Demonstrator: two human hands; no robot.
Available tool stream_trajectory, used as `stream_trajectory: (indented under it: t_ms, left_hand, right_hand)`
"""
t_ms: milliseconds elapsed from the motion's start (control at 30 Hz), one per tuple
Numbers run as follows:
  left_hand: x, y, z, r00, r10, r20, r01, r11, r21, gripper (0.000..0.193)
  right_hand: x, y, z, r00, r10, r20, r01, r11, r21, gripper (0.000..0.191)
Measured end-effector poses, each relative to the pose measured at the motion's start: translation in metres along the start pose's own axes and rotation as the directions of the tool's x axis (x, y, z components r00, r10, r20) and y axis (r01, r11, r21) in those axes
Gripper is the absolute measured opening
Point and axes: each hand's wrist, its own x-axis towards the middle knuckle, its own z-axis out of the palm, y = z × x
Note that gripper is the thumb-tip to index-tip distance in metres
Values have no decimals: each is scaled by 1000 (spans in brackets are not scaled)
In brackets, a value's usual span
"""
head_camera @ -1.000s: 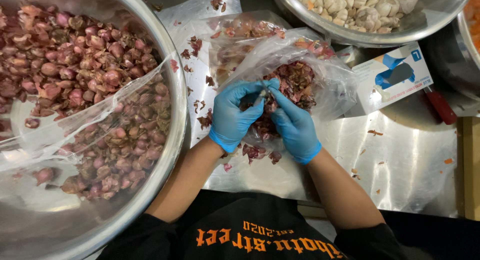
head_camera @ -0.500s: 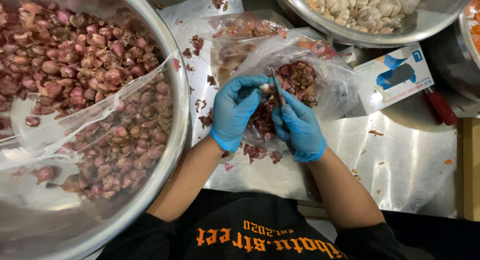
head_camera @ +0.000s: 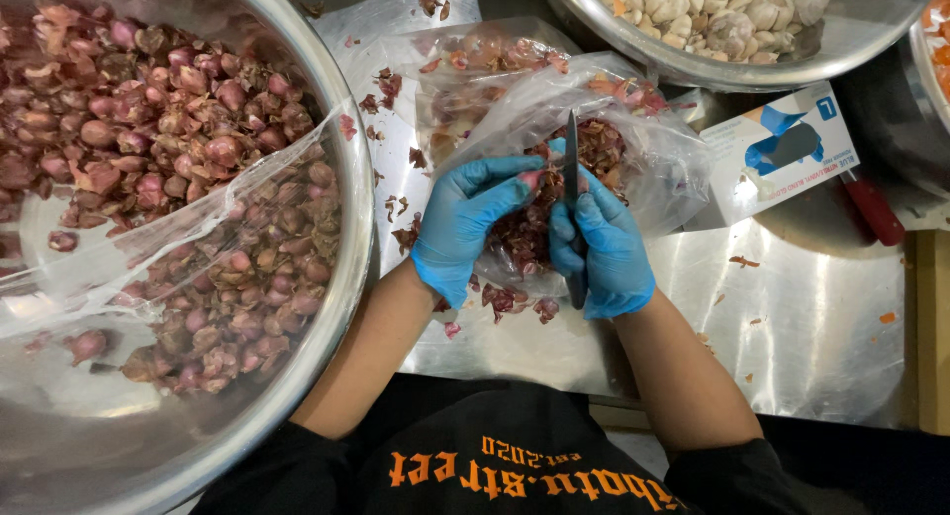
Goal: The person, wearing blue gloves, peels shallots one at a time at a stainless steel prep table, using a small paring knife to trim and remove the outer skins and dropping the peeled shallots into a bowl while discarding the skins onto the table.
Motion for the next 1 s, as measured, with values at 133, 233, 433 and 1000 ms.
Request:
stream_trajectory:
  t_ms: [133,233,433,1000]
  left_hand:
    - [4,-3,-1,1000,-12,-17,11,1000,-28,25]
    - [5,-5,-1,1000,11,-24,-13,998,-64,23]
    - [1,-2,2,999,49,-24,-49,999,-15,21]
    - [3,-13,-4,999,37,11,-38,995,92,22]
  right_hand:
    - [1,1,0,999,-16,-46,13,998,-68,58]
    - [-1,3,2,996,-88,-13,83,973,-213,65]
    - [-7,5,-1,959,-188,214,271,832,-484,77]
    - [-1,17,-22,934,-297,200,357,724,-590,50]
